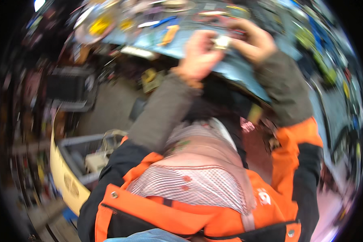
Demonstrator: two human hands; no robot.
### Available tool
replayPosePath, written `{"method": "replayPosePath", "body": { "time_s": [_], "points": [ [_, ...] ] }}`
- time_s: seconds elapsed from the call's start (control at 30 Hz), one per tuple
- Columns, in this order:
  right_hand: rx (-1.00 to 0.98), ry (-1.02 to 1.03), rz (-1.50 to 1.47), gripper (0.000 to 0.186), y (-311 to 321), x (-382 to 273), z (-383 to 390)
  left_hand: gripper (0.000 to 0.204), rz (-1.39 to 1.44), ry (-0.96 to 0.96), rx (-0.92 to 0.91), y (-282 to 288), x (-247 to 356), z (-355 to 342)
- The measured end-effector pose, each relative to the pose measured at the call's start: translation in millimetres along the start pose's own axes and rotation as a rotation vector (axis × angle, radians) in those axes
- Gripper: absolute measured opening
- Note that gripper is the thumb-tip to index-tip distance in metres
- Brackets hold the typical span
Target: The person opens a cardboard box and removes small white plastic electrical connectors, inspecting them one by one. The person places some connectors into a clear plastic bag and continues to sort through the remaining parts in the box.
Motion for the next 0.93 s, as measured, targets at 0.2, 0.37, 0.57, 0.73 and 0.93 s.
{"method": "replayPosePath", "body": {
  "time_s": [0.2, 0.37, 0.57, 0.73, 0.93],
  "points": [
    [0.006, -0.112, 0.002, 0.052, 59.3, 55.3, 18.3, 0.054, 0.008, -0.024, 0.052, -9.2, 0.1, 6.9],
    [0.022, -0.092, 0.154, 0.036, 70.6, 62.0, 13.3, 0.050, -0.061, 0.002, 0.135, 33.6, 7.6, 120.8],
    [0.027, -0.148, -0.001, 0.033, 67.0, 79.5, 16.3, 0.047, -0.162, 0.571, 0.859, 135.1, -46.4, 329.6],
    [0.023, -0.152, 0.020, 0.034, 74.0, 78.1, 18.5, 0.047, 0.039, 0.550, 1.375, 180.0, 11.1, 450.5],
    [-0.001, -0.180, 0.034, 0.036, 83.5, 90.3, 16.0, 0.053, 0.040, -0.099, 1.609, 230.5, 144.1, 456.5]
  ]
}}
Point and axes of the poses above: each hand's wrist, its own z-axis away from the middle knuckle, its own y-axis out of the back of the hand, x = y × z, the point moved 1 cm from there along -z, towards the middle knuckle, and after that the axes turned 7 degrees about -x, right-handed, at the moved point
